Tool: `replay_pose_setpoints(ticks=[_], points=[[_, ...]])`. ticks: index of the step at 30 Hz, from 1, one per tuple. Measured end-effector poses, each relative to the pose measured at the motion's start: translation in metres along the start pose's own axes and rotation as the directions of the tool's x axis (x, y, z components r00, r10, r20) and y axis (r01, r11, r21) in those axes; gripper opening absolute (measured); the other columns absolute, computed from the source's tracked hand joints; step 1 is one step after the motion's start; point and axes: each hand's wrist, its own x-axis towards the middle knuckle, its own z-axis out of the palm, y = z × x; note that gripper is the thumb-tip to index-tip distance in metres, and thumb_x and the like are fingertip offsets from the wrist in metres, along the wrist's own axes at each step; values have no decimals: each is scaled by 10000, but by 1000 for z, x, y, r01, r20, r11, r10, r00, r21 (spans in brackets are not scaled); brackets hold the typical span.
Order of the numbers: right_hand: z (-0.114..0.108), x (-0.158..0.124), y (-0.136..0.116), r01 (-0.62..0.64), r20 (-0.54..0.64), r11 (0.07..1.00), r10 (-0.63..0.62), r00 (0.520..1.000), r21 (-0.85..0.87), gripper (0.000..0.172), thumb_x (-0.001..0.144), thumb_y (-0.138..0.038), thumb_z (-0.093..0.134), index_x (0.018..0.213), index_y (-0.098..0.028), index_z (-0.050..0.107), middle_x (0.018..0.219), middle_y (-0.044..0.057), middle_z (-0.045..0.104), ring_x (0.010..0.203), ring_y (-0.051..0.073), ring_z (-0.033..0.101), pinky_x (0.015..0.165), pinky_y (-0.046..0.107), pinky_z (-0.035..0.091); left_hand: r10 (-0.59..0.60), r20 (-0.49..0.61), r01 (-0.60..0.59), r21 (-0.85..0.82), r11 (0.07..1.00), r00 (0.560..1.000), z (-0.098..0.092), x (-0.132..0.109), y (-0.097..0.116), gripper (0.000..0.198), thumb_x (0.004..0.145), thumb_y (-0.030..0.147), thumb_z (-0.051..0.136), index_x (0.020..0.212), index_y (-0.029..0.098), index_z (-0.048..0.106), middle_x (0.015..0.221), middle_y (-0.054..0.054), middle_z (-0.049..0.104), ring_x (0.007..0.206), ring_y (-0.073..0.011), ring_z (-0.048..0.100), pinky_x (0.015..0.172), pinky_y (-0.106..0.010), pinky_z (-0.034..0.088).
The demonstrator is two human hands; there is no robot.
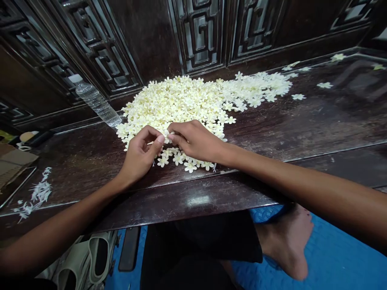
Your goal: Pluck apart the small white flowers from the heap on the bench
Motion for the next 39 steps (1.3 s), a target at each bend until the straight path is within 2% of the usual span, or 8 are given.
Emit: replay_pose_setpoints(ticks=[4,8,12,16,23,28,33,39], points=[[-2,2,-1,-26,41,1000,26,999,13,253,1033,-279,553,870,-143,689,709,31,707,634,138,620,651,278,414,77,95,-93,174,980,992,-3,2,2,151,1009,343,613,934,215,644,824,-18,615,738,-169,514,674,-289,340],[-1,1,-3,-43,52,999,42,998,11,287,1031,-324,579,832,-147,686,690,29,696,596,133,605,613,286,401,115,116,-138,219,966,987,-6,3,6,155,1001,274,611,858,212,605,742,3,528,679,-166,430,688,-309,289],[3,1,-4,-133,37,967,128,991,219,304,1010,-448,640,950,-153,680,752,41,724,637,148,654,613,287,463,64,97,-74,106,992,993,-7,3,6,235,992,375,644,831,212,591,722,1,507,670,-168,409,659,-306,280],[8,0,-1,-157,32,925,156,987,347,371,993,-515,655,912,-153,647,730,28,699,604,123,625,592,267,469,-37,99,44,-79,996,994,-6,3,-1,367,958,538,663,812,215,567,695,6,466,638,-154,379,606,-293,292],[12,-1,-8,-50,-104,982,70,992,181,439,1025,-529,591,780,-165,605,652,-27,536,576,97,426,540,251,295,-141,162,184,-297,937,977,-1,0,-7,325,997,486,619,831,225,518,667,31,443,572,-116,409,534,-259,347],[12,-3,-10,-35,-145,985,60,988,167,482,1050,-564,534,795,-163,616,668,-24,530,588,100,415,555,261,284,-227,200,294,-428,855,953,3,-3,-2,286,995,491,606,903,231,531,758,11,560,606,-113,518,514,-231,406],[11,-1,-6,-83,-97,925,128,987,370,556,1032,-644,504,781,-155,583,620,-32,516,540,80,443,515,244,330,-152,175,218,-461,860,973,4,-3,0,325,955,481,699,869,217,532,785,7,576,605,-90,515,520,-226,412],[12,0,-4,-98,1,804,120,993,587,543,1014,-654,533,764,-172,545,621,-28,540,513,67,493,490,218,401,-64,149,130,-494,860,987,2,-1,-5,262,987,408,686,881,215,543,753,15,573,613,-88,524,536,-217,432]])
